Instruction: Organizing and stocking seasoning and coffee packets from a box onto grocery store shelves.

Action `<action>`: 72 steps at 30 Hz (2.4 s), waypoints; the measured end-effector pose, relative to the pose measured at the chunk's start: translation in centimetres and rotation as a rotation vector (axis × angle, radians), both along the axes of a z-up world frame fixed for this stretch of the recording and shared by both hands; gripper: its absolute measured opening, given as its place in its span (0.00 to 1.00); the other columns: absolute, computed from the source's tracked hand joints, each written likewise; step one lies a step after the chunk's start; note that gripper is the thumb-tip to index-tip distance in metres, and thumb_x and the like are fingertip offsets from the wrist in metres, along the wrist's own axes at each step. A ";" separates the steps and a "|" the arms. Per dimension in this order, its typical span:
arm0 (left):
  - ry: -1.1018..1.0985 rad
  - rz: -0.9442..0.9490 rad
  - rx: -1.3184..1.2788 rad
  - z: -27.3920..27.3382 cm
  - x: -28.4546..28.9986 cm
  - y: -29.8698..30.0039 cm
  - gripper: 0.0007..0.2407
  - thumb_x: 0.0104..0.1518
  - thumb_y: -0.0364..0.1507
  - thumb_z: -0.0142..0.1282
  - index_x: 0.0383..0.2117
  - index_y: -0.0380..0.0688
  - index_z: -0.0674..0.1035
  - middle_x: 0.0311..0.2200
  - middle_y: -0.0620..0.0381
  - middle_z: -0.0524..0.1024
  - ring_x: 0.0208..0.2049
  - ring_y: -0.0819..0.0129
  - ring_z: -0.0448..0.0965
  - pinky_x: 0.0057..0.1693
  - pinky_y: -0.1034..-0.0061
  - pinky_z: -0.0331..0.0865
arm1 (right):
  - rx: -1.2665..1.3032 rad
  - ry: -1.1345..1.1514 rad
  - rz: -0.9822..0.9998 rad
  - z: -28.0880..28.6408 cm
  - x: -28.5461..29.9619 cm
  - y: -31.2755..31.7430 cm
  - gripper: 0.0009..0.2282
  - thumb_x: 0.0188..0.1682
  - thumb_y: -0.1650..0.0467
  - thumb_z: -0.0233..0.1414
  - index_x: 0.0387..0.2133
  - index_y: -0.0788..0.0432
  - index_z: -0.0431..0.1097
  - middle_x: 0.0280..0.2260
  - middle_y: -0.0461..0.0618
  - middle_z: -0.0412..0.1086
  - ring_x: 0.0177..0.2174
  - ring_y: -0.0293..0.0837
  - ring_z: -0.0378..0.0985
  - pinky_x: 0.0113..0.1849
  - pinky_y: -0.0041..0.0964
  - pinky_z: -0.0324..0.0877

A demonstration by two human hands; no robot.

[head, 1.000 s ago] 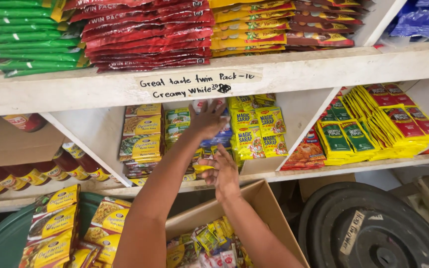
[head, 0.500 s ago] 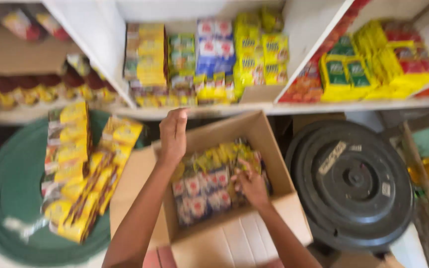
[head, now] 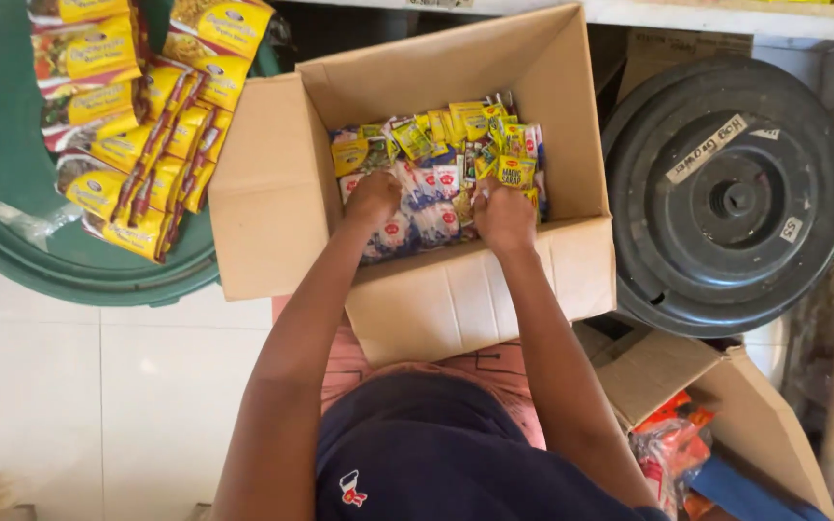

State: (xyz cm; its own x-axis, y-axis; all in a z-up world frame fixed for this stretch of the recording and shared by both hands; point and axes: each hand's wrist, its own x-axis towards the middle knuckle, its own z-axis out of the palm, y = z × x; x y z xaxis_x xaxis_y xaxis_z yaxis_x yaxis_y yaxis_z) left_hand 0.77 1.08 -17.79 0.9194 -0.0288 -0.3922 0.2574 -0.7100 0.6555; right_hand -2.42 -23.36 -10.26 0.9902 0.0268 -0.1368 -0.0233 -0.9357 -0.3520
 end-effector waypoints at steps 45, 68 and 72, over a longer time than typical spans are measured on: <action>0.142 0.539 0.311 -4.8 0.5 -1.1 0.10 0.56 0.32 0.56 0.40 0.43 0.80 0.40 0.42 0.82 0.42 0.47 0.83 0.46 0.56 0.77 | 0.135 -0.322 -0.049 1.1 -1.1 1.2 0.03 0.47 0.66 0.56 0.29 0.49 0.77 0.25 0.54 0.77 0.25 0.56 0.80 0.30 0.52 0.75; -0.532 0.036 -0.163 10.8 -9.4 -1.2 0.11 0.52 0.29 0.62 0.40 0.41 0.84 0.32 0.41 0.82 0.34 0.51 0.84 0.42 0.61 0.75 | 0.313 -0.139 0.047 1.8 -0.8 1.5 0.13 0.53 0.59 0.48 0.42 0.49 0.77 0.35 0.59 0.78 0.37 0.59 0.81 0.42 0.53 0.74; -0.482 0.103 -0.364 17.6 -11.0 -0.9 0.08 0.54 0.28 0.62 0.37 0.41 0.85 0.27 0.49 0.83 0.25 0.62 0.81 0.36 0.69 0.74 | 0.885 0.054 0.213 5.9 -3.5 3.3 0.18 0.54 0.57 0.47 0.46 0.53 0.76 0.45 0.50 0.76 0.47 0.45 0.76 0.50 0.39 0.69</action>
State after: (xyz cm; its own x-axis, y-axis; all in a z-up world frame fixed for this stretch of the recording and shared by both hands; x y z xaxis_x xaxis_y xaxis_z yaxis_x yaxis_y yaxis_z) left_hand -10.28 0.18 -0.20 0.9961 0.0160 0.0872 -0.0732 -0.4054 0.9112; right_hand -5.90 -20.04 -4.32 0.9451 0.3259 -0.0254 0.0817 -0.3106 -0.9470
